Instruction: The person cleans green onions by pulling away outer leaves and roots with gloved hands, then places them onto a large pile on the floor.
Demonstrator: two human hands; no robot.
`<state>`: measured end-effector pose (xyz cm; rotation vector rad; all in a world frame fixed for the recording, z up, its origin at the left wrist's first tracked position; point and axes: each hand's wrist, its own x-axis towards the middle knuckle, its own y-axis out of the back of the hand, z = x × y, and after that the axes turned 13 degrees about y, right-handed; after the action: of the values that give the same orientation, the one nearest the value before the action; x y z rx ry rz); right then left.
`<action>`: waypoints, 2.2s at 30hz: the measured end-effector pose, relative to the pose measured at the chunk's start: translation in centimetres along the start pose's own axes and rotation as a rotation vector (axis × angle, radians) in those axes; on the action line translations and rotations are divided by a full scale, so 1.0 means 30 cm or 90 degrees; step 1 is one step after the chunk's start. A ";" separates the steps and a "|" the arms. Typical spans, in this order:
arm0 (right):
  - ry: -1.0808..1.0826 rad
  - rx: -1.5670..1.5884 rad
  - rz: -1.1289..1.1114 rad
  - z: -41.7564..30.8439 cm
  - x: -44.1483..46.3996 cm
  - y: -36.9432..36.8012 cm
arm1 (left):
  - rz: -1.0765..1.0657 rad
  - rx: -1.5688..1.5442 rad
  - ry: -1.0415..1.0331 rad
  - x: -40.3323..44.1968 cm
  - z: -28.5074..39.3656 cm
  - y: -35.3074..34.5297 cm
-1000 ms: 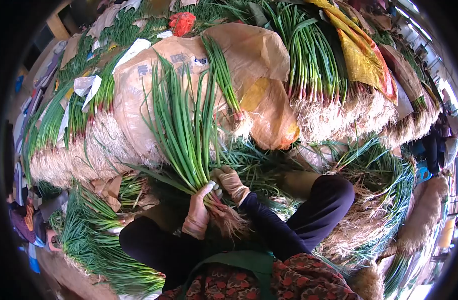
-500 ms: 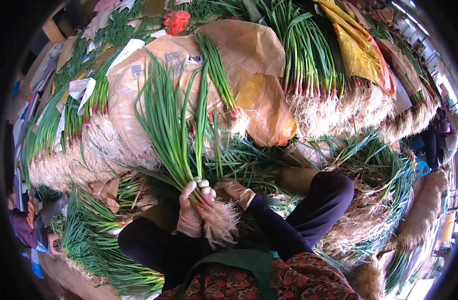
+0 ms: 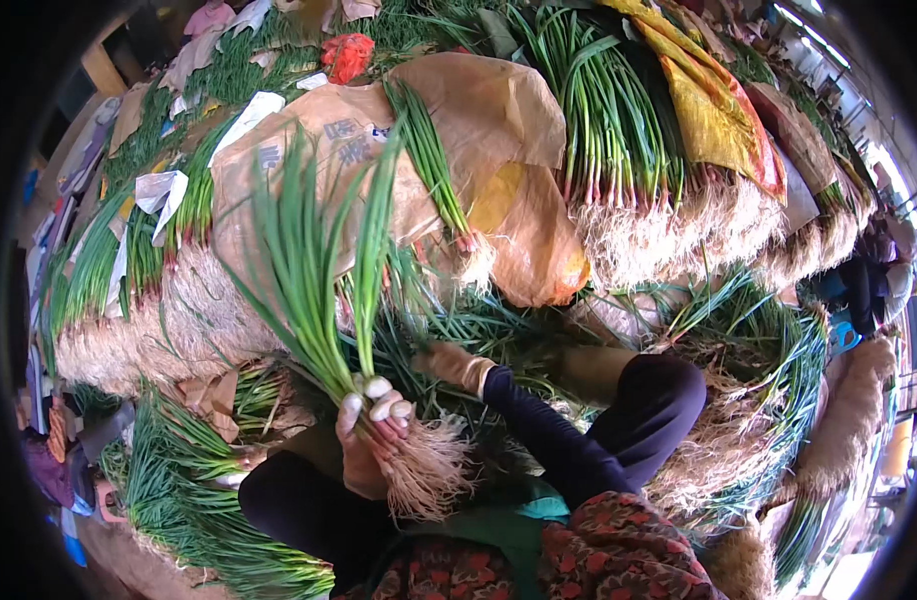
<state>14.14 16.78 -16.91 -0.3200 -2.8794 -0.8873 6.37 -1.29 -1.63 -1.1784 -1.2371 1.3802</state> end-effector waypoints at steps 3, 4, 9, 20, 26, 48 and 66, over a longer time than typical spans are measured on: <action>-0.098 -0.155 -0.285 -0.125 -0.002 0.172 | 0.125 0.051 -0.022 0.029 0.044 -0.010; -0.165 -0.238 -0.197 -0.150 0.051 0.255 | 0.131 0.060 -0.006 0.035 0.049 0.005; -0.234 -0.387 0.316 0.005 0.213 0.522 | 0.134 0.079 0.107 0.058 0.040 0.063; -0.076 -0.402 0.185 -0.433 -0.048 0.211 | 0.237 0.203 0.136 0.083 0.022 0.149; -0.078 0.034 -0.245 -0.452 -0.148 0.213 | 0.279 0.170 0.123 0.055 -0.019 0.133; -0.093 -0.273 -0.288 -0.088 -0.242 0.055 | 0.038 -0.117 0.071 0.000 -0.007 0.066; -0.130 -0.164 0.264 -0.285 -0.042 0.131 | 0.311 0.129 0.082 0.032 -0.015 0.134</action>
<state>16.66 14.89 -7.95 -1.0430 -2.7021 -1.1931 6.57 -0.62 -5.75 -1.4558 -0.7213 1.7046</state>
